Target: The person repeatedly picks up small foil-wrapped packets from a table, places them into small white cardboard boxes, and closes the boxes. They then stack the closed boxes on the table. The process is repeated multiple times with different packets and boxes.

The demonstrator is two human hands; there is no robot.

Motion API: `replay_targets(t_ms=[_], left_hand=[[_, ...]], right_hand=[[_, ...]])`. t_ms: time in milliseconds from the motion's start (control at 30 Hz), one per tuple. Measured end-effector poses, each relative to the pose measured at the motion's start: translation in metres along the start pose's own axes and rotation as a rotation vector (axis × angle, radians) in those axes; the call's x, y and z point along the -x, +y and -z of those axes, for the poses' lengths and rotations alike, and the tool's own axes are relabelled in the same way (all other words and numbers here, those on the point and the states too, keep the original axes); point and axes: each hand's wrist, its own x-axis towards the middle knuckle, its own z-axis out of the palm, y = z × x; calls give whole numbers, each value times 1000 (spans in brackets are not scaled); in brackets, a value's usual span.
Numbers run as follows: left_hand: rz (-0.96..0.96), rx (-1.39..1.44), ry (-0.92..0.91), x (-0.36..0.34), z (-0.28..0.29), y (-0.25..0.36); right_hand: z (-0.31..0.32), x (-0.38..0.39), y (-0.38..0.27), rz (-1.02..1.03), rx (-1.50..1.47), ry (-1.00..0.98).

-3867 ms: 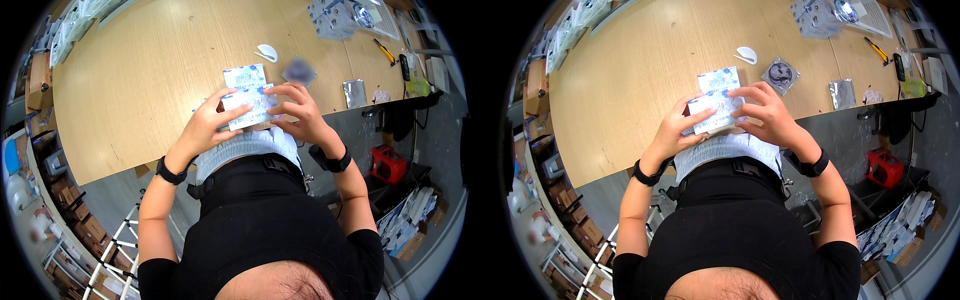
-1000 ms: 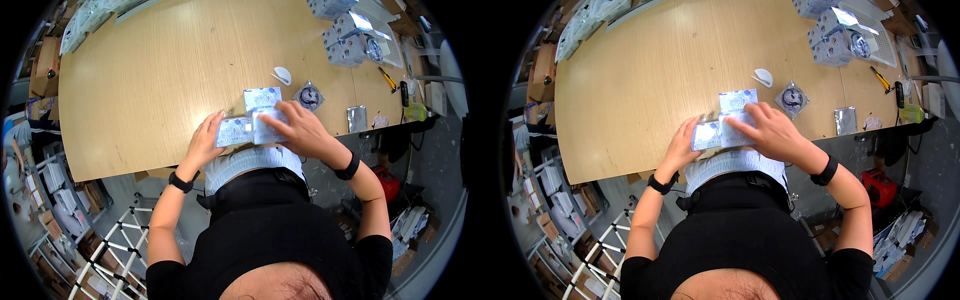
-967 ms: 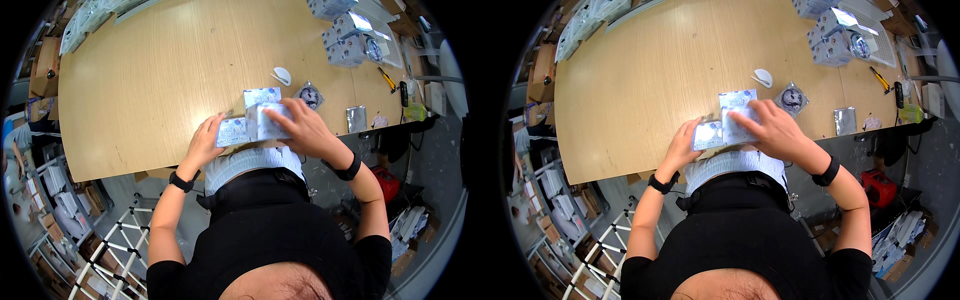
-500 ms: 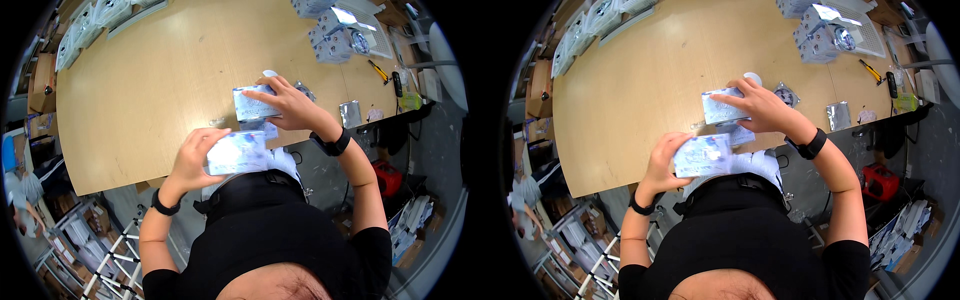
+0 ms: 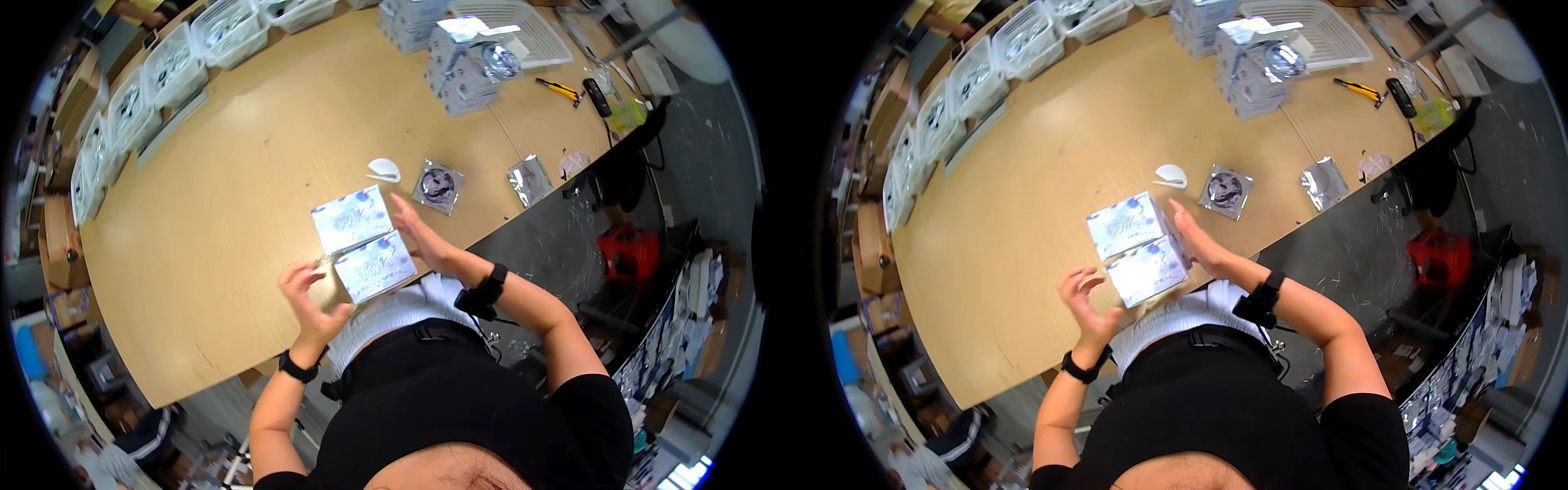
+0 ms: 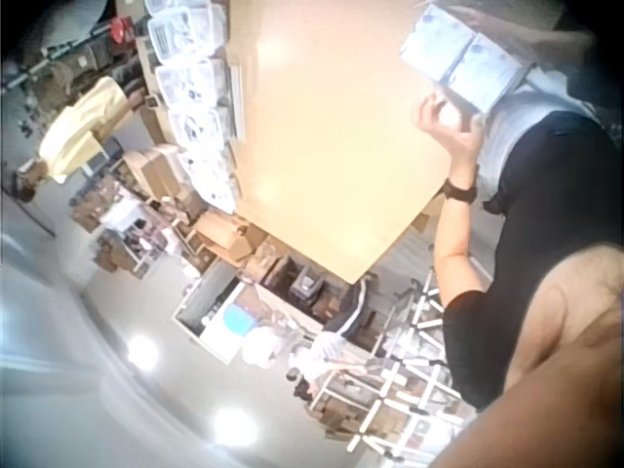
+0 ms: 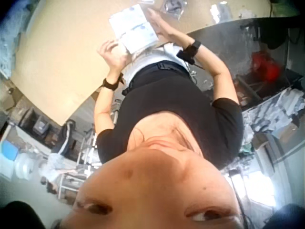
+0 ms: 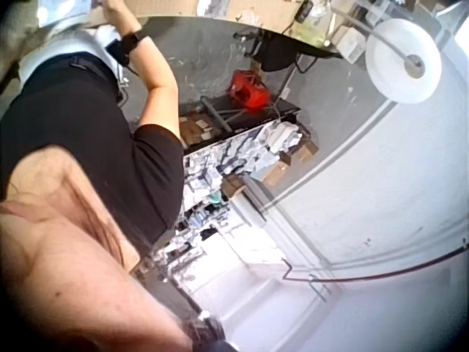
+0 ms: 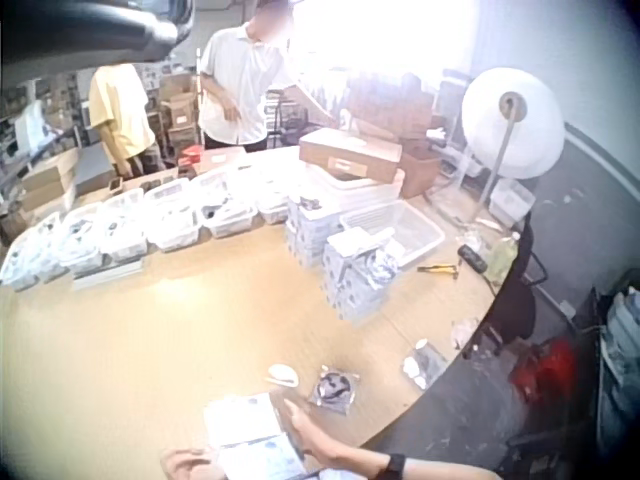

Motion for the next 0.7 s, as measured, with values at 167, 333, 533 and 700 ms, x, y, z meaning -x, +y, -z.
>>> replay_targets(t_ms=[167,333,533,700], left_hand=[[966,655,123,-31,-9,-7],[1155,996,-97,-41,-37,5],[1215,989,7,-38,-38,-14],[1171,938,34,-46,-32,-25]], right_hand=[[-10,-23,6,39,-121,-107],[-19,-37,26,103,-27,75],[-19,-55,39,171,26,92],[-19,-68,18,124,91,78]])
